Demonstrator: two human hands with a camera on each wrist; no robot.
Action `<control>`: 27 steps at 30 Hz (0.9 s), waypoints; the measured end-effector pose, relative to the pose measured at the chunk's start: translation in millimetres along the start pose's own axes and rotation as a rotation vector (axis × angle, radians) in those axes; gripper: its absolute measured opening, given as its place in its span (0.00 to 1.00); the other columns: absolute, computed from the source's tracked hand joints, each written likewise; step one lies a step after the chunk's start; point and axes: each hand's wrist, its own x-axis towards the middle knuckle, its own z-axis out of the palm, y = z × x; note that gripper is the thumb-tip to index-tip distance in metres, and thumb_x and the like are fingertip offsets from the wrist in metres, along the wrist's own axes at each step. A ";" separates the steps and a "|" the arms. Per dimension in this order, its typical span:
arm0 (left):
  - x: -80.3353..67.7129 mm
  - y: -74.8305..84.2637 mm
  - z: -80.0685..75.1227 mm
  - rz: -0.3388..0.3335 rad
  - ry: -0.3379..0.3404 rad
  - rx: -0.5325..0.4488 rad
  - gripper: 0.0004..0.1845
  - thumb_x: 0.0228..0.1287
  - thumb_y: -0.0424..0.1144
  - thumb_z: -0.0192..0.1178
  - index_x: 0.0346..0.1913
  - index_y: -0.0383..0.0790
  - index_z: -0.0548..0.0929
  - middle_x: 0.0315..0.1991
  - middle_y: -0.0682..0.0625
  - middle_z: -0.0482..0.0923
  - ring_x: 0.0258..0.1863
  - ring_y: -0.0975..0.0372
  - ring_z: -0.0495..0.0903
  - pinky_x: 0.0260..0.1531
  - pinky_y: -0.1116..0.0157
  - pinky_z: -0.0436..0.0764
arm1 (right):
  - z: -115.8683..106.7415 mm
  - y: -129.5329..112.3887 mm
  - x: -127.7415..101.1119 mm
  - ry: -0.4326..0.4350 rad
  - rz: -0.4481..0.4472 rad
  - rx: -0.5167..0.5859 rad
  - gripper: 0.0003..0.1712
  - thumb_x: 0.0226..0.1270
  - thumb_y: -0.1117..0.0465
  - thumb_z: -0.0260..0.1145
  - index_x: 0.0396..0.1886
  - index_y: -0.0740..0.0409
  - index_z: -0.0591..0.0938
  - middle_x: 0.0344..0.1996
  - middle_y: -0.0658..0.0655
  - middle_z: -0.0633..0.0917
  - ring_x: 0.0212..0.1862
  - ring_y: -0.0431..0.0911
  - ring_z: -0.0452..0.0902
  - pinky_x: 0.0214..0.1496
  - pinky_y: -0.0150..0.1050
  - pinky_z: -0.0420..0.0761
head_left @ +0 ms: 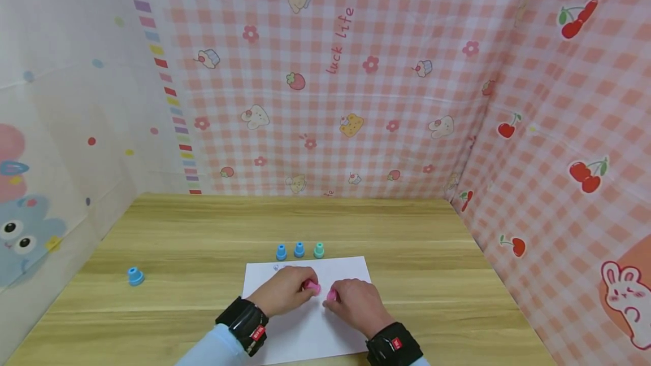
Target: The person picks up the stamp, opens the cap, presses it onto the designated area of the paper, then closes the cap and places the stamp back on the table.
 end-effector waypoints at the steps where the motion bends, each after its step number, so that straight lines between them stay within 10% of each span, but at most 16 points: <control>1: -0.4 -0.1 -0.9 -0.005 -0.001 0.001 0.03 0.66 0.38 0.65 0.39 0.43 0.83 0.25 0.61 0.72 0.25 0.68 0.69 0.28 0.70 0.72 | 0.0 -0.1 0.0 0.000 0.001 -0.001 0.11 0.59 0.50 0.75 0.25 0.47 0.82 0.16 0.39 0.72 0.23 0.36 0.66 0.26 0.34 0.66; 27: -10.1 -15.3 -23.3 -0.120 0.032 0.073 0.04 0.64 0.37 0.67 0.37 0.42 0.83 0.25 0.58 0.72 0.26 0.65 0.70 0.28 0.67 0.73 | -1.2 -1.4 0.1 -0.010 0.028 0.018 0.11 0.59 0.50 0.74 0.24 0.46 0.82 0.16 0.39 0.72 0.23 0.36 0.66 0.27 0.34 0.66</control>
